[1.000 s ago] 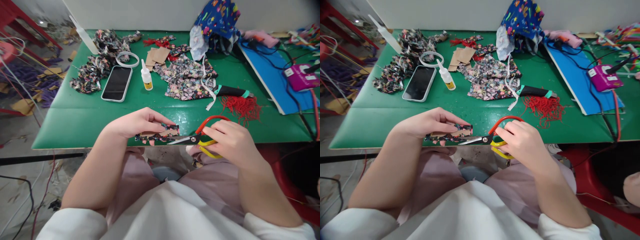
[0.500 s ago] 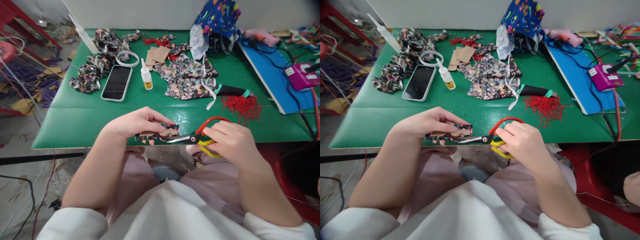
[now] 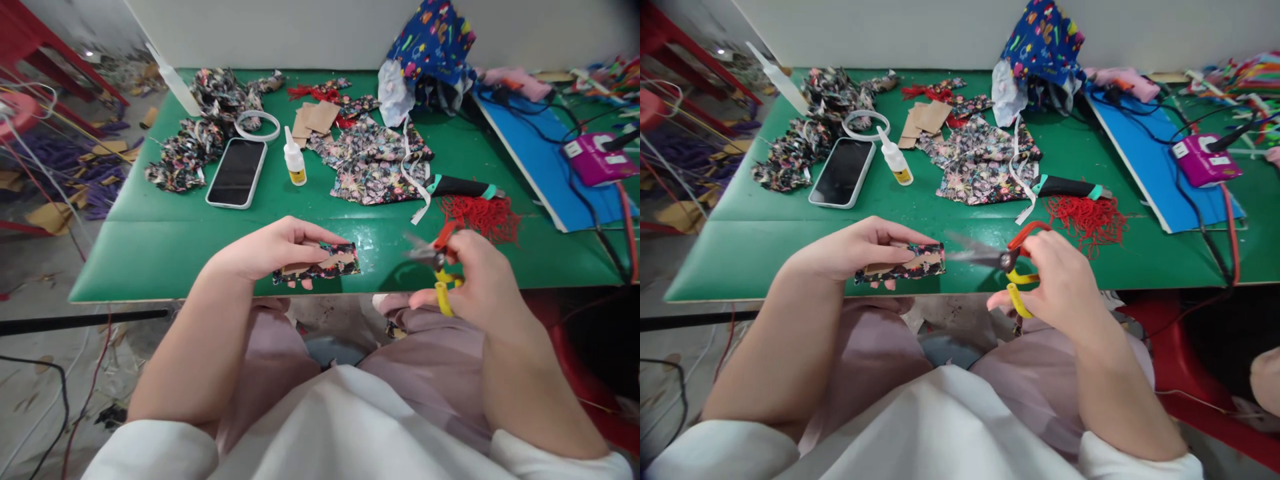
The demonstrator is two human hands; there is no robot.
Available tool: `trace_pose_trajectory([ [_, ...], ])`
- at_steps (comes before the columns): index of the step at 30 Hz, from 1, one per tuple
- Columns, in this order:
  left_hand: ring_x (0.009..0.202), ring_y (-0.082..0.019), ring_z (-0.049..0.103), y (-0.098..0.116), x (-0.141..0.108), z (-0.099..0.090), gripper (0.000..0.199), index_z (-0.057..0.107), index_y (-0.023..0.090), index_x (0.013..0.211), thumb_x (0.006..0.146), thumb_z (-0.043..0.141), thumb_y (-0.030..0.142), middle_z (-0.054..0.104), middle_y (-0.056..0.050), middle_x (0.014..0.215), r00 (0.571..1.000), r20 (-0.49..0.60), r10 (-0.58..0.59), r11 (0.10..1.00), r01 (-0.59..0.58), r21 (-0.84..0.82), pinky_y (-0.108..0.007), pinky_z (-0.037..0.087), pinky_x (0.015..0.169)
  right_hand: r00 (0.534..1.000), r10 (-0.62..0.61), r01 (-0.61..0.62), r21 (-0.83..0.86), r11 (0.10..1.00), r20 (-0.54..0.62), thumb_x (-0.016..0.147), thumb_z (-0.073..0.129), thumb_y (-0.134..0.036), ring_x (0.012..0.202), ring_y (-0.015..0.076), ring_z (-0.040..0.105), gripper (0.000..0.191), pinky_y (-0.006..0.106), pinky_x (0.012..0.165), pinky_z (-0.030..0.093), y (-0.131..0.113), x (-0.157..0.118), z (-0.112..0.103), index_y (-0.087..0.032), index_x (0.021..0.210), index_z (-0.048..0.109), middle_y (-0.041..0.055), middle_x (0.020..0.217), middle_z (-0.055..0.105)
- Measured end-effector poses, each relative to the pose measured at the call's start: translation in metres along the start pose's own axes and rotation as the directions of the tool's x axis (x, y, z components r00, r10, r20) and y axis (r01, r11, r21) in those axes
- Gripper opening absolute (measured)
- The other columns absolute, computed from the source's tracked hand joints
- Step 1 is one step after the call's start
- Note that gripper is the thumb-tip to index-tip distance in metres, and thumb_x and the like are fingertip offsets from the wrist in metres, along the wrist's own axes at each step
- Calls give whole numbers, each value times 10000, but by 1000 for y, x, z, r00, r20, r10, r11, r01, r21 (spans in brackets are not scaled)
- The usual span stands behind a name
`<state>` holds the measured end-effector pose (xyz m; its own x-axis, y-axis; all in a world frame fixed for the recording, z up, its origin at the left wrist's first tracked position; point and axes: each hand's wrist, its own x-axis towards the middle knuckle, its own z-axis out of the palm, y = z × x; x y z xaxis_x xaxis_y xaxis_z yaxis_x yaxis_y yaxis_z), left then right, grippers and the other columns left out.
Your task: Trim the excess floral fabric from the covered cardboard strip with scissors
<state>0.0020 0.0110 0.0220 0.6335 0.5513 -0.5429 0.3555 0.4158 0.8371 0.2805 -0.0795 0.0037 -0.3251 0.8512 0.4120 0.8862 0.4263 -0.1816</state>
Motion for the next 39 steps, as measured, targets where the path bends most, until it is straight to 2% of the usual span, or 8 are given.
trace_pose_trajectory([
  [3, 493, -85, 587, -1, -4, 3, 425, 631, 221, 1161, 746, 656, 312, 726, -41, 819, 996, -80, 47, 997, -51, -54, -182, 498, 478, 996, 52, -57, -80, 995, -70, 608, 595, -706, 606, 169, 451, 590, 288, 523, 368, 2, 0, 0, -175, 834, 474, 14, 680, 456],
  [5, 460, -74, 564, -1, -6, 7, 437, 621, 233, 1174, 752, 655, 337, 713, -21, 763, 983, -158, 88, 994, -98, -53, -193, 512, 477, 996, -21, 10, -126, 992, -82, 656, 641, -594, 647, 186, 483, 508, 303, 567, 400, 2, -1, 1, -154, 873, 505, 37, 706, 497],
  [9, 516, -94, 610, 0, -10, 13, 444, 599, 250, 1197, 765, 646, 339, 707, -23, 828, 968, -216, 126, 985, -148, -89, -201, 529, 491, 983, -157, 133, -213, 968, -97, 713, 662, -397, 711, 203, 530, 345, 318, 634, 423, -1, -2, 4, -138, 912, 552, 73, 762, 581],
  [12, 547, -114, 636, -1, -10, 13, 460, 587, 251, 1210, 761, 652, 330, 709, -41, 885, 966, -224, 129, 980, -158, -118, -170, 494, 441, 976, -190, 156, -259, 953, -108, 736, 643, -375, 700, 199, 529, 293, 321, 625, 414, -1, -2, 5, -140, 896, 571, 75, 750, 598],
  [16, 563, -124, 642, -2, -9, 13, 458, 591, 239, 1205, 760, 653, 325, 708, -44, 849, 971, -210, 118, 979, -150, -141, -184, 508, 467, 979, -180, 146, -283, 948, -99, 757, 621, -389, 691, 198, 520, 302, 324, 615, 401, -2, -1, 6, -143, 931, 595, 75, 745, 601],
  [25, 597, -126, 644, -1, -9, 15, 472, 585, 228, 1220, 766, 637, 346, 701, -55, 883, 967, -225, 119, 988, -137, -66, -184, 526, 496, 986, -151, 128, -262, 956, -69, 766, 631, -347, 678, 182, 506, 277, 308, 619, 398, -3, -2, 5, -138, 948, 628, 57, 714, 570],
  [31, 468, -63, 538, 2, -8, 14, 423, 614, 220, 1187, 772, 630, 298, 672, 13, 679, 970, -215, 117, 990, -131, -53, -238, 573, 549, 990, -140, 129, -268, 955, -25, 762, 641, -279, 657, 162, 501, 209, 283, 606, 391, -6, -2, 4, -138, 916, 620, 36, 683, 556],
  [39, 475, -84, 576, 2, -9, 12, 417, 634, 199, 1158, 753, 651, 297, 693, -8, 690, 972, -219, 86, 991, -106, -78, -204, 547, 495, 992, -125, 119, -271, 955, -5, 788, 608, -256, 654, 164, 505, 158, 283, 595, 367, -7, -2, 4, -167, 919, 603, 31, 679, 573],
])
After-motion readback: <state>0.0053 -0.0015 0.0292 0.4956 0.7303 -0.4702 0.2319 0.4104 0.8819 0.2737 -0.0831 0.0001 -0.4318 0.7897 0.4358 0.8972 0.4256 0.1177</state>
